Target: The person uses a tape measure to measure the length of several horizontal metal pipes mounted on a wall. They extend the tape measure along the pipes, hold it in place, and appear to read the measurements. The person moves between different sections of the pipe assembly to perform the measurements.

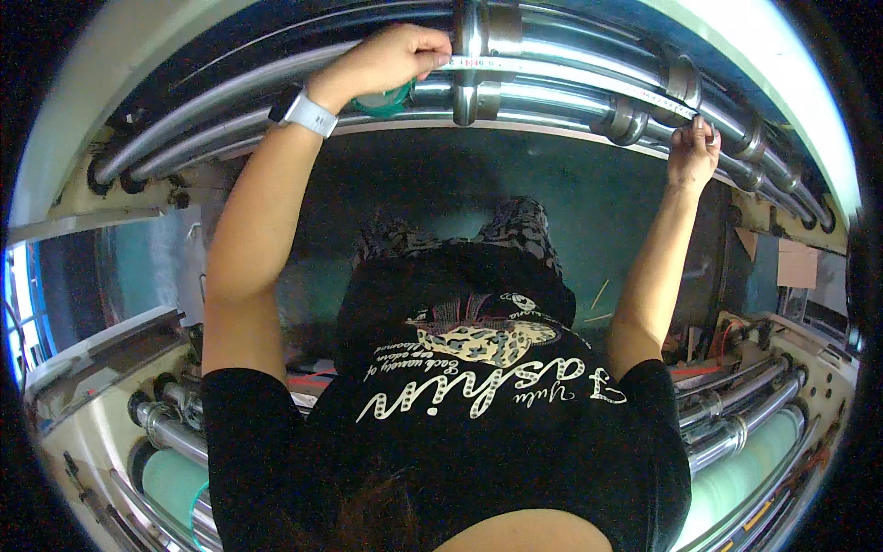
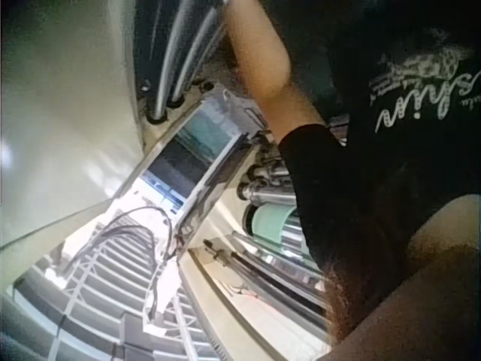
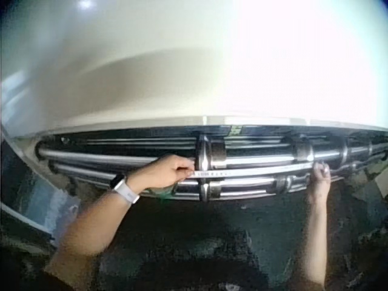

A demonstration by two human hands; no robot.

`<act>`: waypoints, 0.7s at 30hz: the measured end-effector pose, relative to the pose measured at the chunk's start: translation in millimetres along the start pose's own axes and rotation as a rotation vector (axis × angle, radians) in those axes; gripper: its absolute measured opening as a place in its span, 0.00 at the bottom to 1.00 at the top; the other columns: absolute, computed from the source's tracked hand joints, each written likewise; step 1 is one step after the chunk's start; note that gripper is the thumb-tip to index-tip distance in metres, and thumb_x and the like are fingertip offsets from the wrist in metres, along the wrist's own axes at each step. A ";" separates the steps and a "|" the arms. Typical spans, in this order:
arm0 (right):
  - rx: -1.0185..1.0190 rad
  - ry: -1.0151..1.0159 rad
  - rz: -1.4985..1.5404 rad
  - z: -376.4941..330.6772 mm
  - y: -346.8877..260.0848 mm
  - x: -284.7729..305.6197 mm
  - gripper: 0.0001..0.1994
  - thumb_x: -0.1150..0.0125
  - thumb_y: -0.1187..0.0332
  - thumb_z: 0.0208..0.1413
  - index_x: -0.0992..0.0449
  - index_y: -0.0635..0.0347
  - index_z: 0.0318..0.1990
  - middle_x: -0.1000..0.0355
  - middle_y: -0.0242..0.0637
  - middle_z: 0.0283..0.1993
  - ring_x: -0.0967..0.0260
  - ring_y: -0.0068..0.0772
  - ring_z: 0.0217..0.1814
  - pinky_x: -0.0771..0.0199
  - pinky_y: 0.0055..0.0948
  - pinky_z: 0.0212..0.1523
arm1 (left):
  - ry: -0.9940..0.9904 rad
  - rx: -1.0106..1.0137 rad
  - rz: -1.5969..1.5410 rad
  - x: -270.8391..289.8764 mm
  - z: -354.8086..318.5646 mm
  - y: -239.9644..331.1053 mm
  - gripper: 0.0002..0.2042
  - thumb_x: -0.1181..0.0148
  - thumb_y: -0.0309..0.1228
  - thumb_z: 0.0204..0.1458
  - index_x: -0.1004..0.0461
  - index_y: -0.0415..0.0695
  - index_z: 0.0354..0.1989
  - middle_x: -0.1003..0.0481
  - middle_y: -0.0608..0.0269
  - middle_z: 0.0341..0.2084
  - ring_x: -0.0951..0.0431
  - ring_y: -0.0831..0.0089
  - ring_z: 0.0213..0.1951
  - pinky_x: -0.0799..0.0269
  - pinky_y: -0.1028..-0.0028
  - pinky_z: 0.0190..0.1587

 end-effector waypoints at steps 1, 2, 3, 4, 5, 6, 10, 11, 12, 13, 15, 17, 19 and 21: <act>-0.017 0.063 -0.030 -0.8 0.6 2.7 0.08 0.45 0.75 0.46 0.36 0.52 0.22 0.37 0.23 0.20 0.47 0.16 0.18 0.48 0.17 0.15 | -0.009 -0.016 0.002 -0.5 -1.4 1.5 0.07 0.53 0.30 0.50 0.33 0.40 0.31 0.37 0.70 0.15 0.37 0.82 0.21 0.40 0.80 0.26; -0.027 0.062 -0.034 -0.9 0.0 3.2 0.07 0.45 0.75 0.47 0.35 0.53 0.23 0.36 0.24 0.21 0.45 0.16 0.18 0.47 0.17 0.16 | 0.018 -0.007 0.024 -0.2 -2.6 2.6 0.06 0.53 0.30 0.50 0.33 0.40 0.31 0.37 0.69 0.15 0.37 0.82 0.21 0.40 0.80 0.26; -0.042 0.061 -0.041 -1.5 -0.5 4.0 0.06 0.45 0.75 0.47 0.35 0.53 0.25 0.35 0.24 0.22 0.43 0.16 0.19 0.46 0.16 0.16 | 0.044 0.005 0.042 -0.8 -4.0 3.9 0.06 0.53 0.29 0.50 0.33 0.40 0.32 0.37 0.69 0.15 0.37 0.81 0.21 0.40 0.80 0.26; -0.044 0.143 -0.060 -2.7 1.2 4.8 0.05 0.45 0.75 0.47 0.34 0.53 0.28 0.34 0.26 0.25 0.40 0.17 0.21 0.43 0.16 0.16 | 0.044 -0.020 0.001 -0.7 -3.5 3.4 0.06 0.54 0.28 0.50 0.33 0.40 0.33 0.37 0.69 0.15 0.37 0.81 0.21 0.40 0.79 0.26; -0.044 0.111 -0.051 -1.9 2.1 3.6 0.04 0.45 0.75 0.46 0.33 0.54 0.29 0.33 0.26 0.25 0.38 0.17 0.23 0.41 0.16 0.16 | 0.041 -0.015 -0.003 1.5 -3.4 3.5 0.06 0.54 0.28 0.50 0.33 0.41 0.33 0.37 0.69 0.15 0.37 0.81 0.21 0.40 0.79 0.26; -0.059 0.103 -0.050 -2.3 1.5 2.9 0.04 0.45 0.75 0.46 0.33 0.54 0.29 0.33 0.26 0.25 0.39 0.17 0.22 0.40 0.16 0.16 | 0.036 -0.010 -0.010 1.4 -4.1 4.9 0.05 0.54 0.28 0.50 0.33 0.41 0.33 0.37 0.69 0.15 0.37 0.81 0.21 0.39 0.79 0.26; -0.088 0.115 -0.072 -1.8 -6.2 -2.3 0.04 0.44 0.74 0.46 0.32 0.53 0.26 0.34 0.24 0.23 0.41 0.17 0.21 0.42 0.18 0.16 | 0.008 -0.003 -0.096 0.3 -1.6 3.6 0.06 0.54 0.29 0.51 0.32 0.42 0.33 0.37 0.70 0.15 0.37 0.81 0.21 0.39 0.80 0.26; -0.115 0.131 -0.095 -2.9 -6.3 -2.2 0.04 0.44 0.74 0.46 0.33 0.53 0.26 0.35 0.24 0.22 0.41 0.17 0.21 0.43 0.19 0.16 | -0.006 0.005 -0.119 1.0 -1.1 4.1 0.06 0.54 0.29 0.51 0.32 0.42 0.33 0.37 0.70 0.15 0.37 0.82 0.21 0.39 0.80 0.26; -0.134 0.067 -0.084 -0.8 -6.0 -3.4 0.04 0.44 0.72 0.46 0.33 0.52 0.26 0.36 0.23 0.21 0.41 0.16 0.22 0.42 0.19 0.18 | 0.001 0.030 -0.097 3.3 -1.9 8.2 0.06 0.55 0.29 0.51 0.32 0.42 0.33 0.37 0.70 0.15 0.37 0.82 0.21 0.40 0.80 0.26; -0.146 0.099 -0.129 -1.8 -7.5 -0.4 0.04 0.44 0.72 0.46 0.33 0.52 0.26 0.36 0.22 0.21 0.41 0.16 0.22 0.41 0.19 0.20 | -0.027 0.036 -0.074 1.9 1.5 3.2 0.06 0.55 0.30 0.51 0.33 0.42 0.33 0.38 0.71 0.14 0.37 0.82 0.21 0.40 0.80 0.25; -0.140 0.151 -0.124 -3.0 -8.5 -0.8 0.04 0.44 0.72 0.47 0.32 0.52 0.26 0.35 0.22 0.22 0.41 0.16 0.23 0.40 0.19 0.20 | -0.033 0.021 -0.091 3.6 0.8 7.1 0.06 0.55 0.30 0.51 0.33 0.42 0.32 0.38 0.71 0.14 0.38 0.82 0.20 0.41 0.81 0.25; -0.148 0.120 -0.123 0.0 -5.3 3.9 0.04 0.44 0.72 0.47 0.32 0.51 0.26 0.35 0.23 0.22 0.40 0.17 0.23 0.39 0.19 0.20 | -0.040 0.028 -0.107 3.1 0.0 4.8 0.06 0.55 0.29 0.51 0.32 0.43 0.32 0.38 0.71 0.14 0.38 0.82 0.20 0.41 0.81 0.25; -0.152 0.118 -0.120 0.0 -2.9 4.9 0.04 0.44 0.71 0.47 0.32 0.51 0.26 0.34 0.24 0.23 0.39 0.17 0.24 0.39 0.19 0.21 | -0.043 0.039 -0.105 3.5 -0.6 5.2 0.06 0.55 0.30 0.51 0.32 0.43 0.32 0.38 0.71 0.14 0.38 0.82 0.20 0.41 0.81 0.25; -0.153 0.147 -0.118 0.5 -3.6 3.7 0.04 0.43 0.71 0.46 0.32 0.51 0.26 0.33 0.24 0.24 0.39 0.18 0.24 0.38 0.19 0.21 | -0.043 0.030 -0.088 2.7 1.1 1.8 0.06 0.55 0.30 0.51 0.32 0.43 0.33 0.39 0.71 0.14 0.38 0.83 0.20 0.42 0.81 0.25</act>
Point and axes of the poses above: each hand's wrist, its own z-axis towards the middle knuckle, its own x-axis out of the back of the hand, y = z × x, the point moved 4 cm from there along z, towards the middle knuckle
